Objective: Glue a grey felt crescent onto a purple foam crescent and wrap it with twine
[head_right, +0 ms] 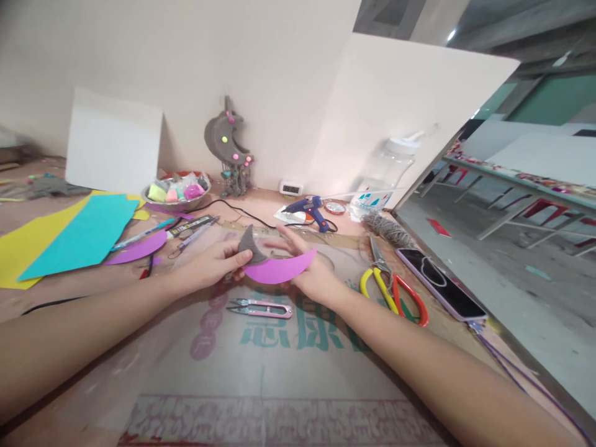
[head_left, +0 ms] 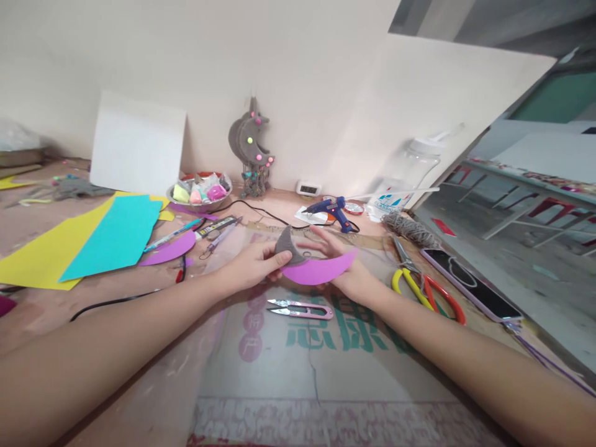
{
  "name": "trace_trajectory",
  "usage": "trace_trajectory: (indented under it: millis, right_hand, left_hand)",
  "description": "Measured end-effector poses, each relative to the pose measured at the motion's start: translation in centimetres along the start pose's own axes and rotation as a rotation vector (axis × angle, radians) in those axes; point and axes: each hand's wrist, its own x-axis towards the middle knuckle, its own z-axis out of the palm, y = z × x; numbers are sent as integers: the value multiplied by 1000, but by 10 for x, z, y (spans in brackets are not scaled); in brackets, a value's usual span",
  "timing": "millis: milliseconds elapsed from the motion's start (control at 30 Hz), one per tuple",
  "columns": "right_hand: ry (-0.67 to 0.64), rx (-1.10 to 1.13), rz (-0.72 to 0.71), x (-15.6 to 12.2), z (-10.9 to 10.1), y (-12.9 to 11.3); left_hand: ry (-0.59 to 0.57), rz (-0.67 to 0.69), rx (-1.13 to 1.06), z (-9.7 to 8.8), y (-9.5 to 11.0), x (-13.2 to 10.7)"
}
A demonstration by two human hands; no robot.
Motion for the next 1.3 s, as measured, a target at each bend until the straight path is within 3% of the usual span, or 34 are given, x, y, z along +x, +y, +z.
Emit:
trace_trajectory:
  millis: [100, 233, 367, 567, 700, 767, 867, 900, 967, 1167, 1233, 1300]
  right_hand:
    - [-65, -53, 111, -1, 0, -1]
    - [133, -265, 116, 2, -6, 1]
    - [299, -272, 161, 8, -23, 0]
    - [329, -459, 96, 8, -50, -22]
    - [307, -642, -15, -5, -47, -49]
    - [144, -669, -81, -13, -40, -64]
    - [-358, -644, -70, -25, -31, -83]
    - [-471, -658, -50, -27, -30, -87]
    - [-538, -744, -24, -28, -33, -90]
    - [-17, -1166, -55, -12, -75, -64]
    - [122, -1138, 1, -3, -89, -49]
    - [145, -1037, 46, 7, -99, -34]
  left_hand:
    - [-2, -19, -9, -1, -2, 0]
    - [19, -67, 1, -1, -2, 0]
    - [55, -95, 19, 0, 0, -1]
    - [98, -106, 89, 1, 3, -2]
    - [103, -140, 8, 2, 1, -2]
    - [128, -144, -8, 2, 0, -1]
    - [162, -94, -20, 1, -1, 0]
    - [166, -77, -34, 1, -1, 0]
    - [168, -65, -55, 1, 0, 0]
    - [199, -68, 1, 2, 4, 0]
    - [224, -58, 50, 1, 5, 0]
    - [245, -35, 99, 1, 5, 0]
